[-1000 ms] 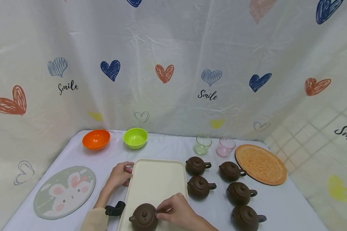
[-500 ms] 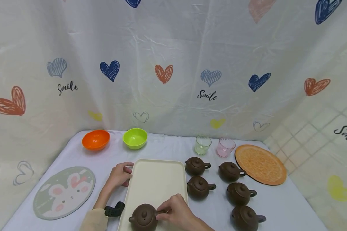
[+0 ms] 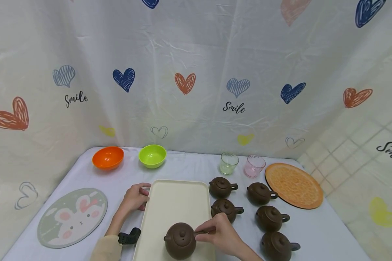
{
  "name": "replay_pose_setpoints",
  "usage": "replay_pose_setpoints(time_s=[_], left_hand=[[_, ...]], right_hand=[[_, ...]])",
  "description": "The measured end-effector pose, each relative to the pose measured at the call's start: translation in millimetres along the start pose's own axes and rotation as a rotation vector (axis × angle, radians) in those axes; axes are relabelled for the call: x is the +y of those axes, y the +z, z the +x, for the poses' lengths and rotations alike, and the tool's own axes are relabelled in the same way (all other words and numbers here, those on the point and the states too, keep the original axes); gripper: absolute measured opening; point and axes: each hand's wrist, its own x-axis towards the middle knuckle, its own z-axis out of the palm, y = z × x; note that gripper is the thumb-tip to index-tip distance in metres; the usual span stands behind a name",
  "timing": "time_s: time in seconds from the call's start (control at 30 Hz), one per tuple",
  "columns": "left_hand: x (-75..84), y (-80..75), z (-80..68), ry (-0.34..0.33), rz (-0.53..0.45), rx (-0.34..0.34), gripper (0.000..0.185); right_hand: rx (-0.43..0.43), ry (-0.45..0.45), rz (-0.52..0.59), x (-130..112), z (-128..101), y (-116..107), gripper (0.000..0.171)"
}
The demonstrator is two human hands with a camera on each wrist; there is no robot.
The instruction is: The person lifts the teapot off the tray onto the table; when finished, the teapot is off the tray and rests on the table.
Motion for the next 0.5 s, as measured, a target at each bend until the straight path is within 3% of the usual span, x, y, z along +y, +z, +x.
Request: replay_pose_setpoints(time_s=[0.5], left_hand=[[3.2,0.2,-3.8,-0.005,-0.03,0.003,0.047]], right_hand=[[0.032,0.165,-0.078,3.2,-47.1,-72.7,0.017]])
